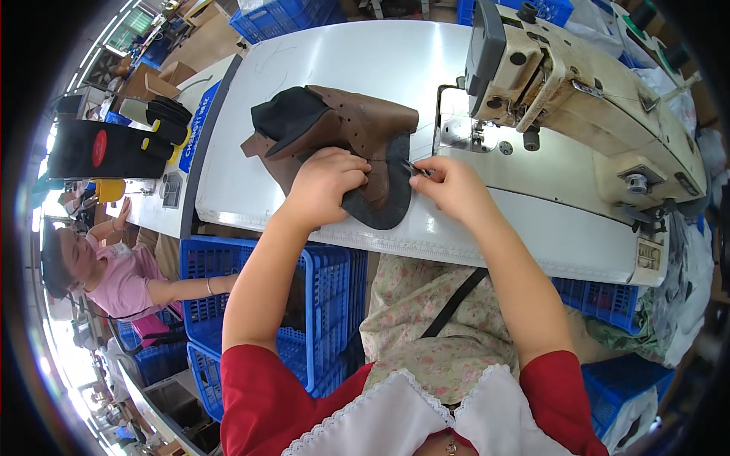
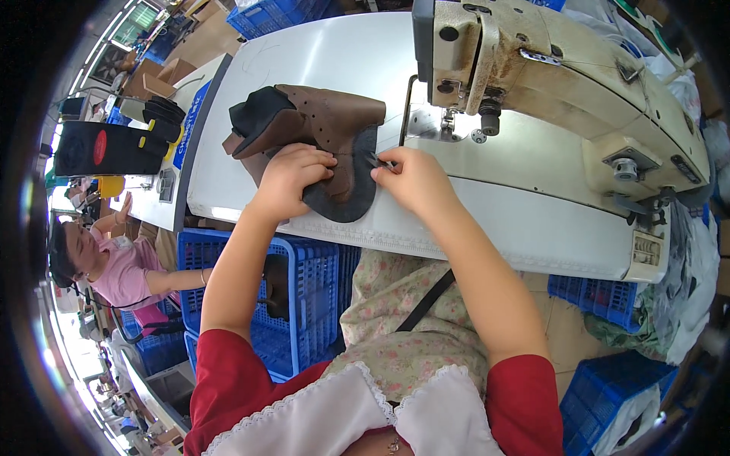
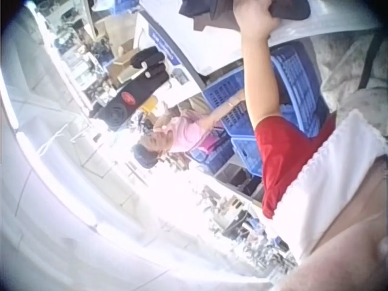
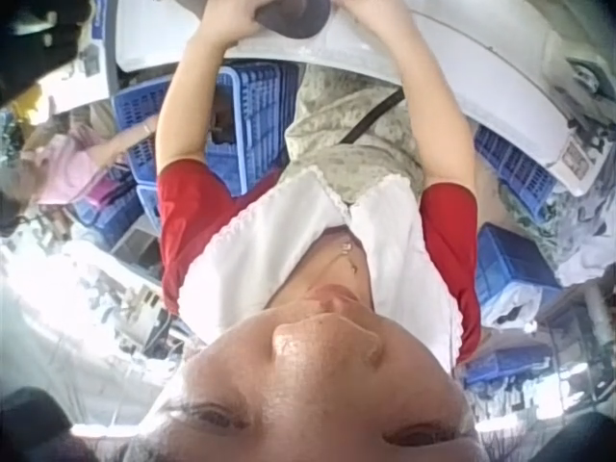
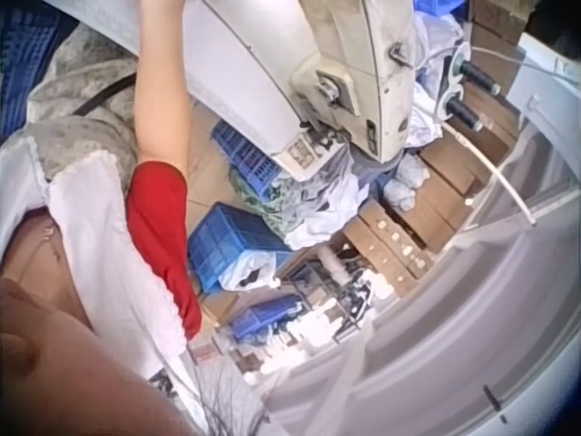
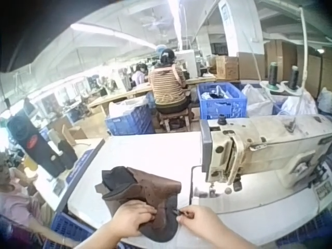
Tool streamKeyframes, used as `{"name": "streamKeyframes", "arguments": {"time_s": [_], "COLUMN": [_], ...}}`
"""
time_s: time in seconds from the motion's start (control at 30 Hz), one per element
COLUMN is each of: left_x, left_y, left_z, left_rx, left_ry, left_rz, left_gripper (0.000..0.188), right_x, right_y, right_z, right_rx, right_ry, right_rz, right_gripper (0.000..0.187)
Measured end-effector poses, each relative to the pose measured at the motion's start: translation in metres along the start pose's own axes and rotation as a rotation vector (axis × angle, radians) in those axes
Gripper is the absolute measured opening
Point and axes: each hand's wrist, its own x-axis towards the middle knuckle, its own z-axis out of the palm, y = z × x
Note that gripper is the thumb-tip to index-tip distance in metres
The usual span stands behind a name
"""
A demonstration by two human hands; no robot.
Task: Sewing leather shoe uppers using an industrial sewing machine.
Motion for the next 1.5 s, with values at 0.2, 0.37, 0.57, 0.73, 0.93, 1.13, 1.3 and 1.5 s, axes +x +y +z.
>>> {"name": "streamKeyframes", "arguments": {"time_s": [0.2,0.37,0.57,0.73,0.93,1.13,1.3,1.5], "left_x": [0.0,0.001,0.003,0.001,-0.001,0.006,0.013,0.013], "left_y": [0.001,0.001,0.001,0.001,-0.005,0.001,0.013,0.018], "left_z": [0.0,0.0,0.001,0.0,-0.011,-0.006,-0.01,-0.01], "left_rx": [0.03,0.039,0.028,0.029,-0.291,-0.528,-0.607,-0.563], "left_ry": [0.019,0.009,-0.001,-0.002,0.131,0.346,0.354,0.38], "left_rz": [0.018,0.019,0.02,0.008,-0.092,-0.333,-0.43,-0.447], "left_gripper": [0.028,0.029,0.031,0.034,0.047,0.032,0.038,0.039], "right_x": [0.014,0.02,0.02,0.019,0.002,-0.017,-0.014,-0.004], "right_y": [-0.004,-0.005,-0.004,0.003,0.01,-0.011,-0.023,-0.024], "right_z": [0.003,0.005,0.006,0.008,-0.015,-0.018,-0.013,0.001], "right_rx": [0.0,0.056,0.056,0.068,0.035,-0.352,-0.428,-0.457], "right_ry": [-0.09,-0.085,-0.079,-0.039,0.243,0.333,0.416,0.378], "right_rz": [-0.048,-0.027,-0.032,-0.042,-0.171,-0.283,-0.36,-0.39], "right_gripper": [0.036,0.033,0.031,0.028,0.035,0.027,0.024,0.016]}}
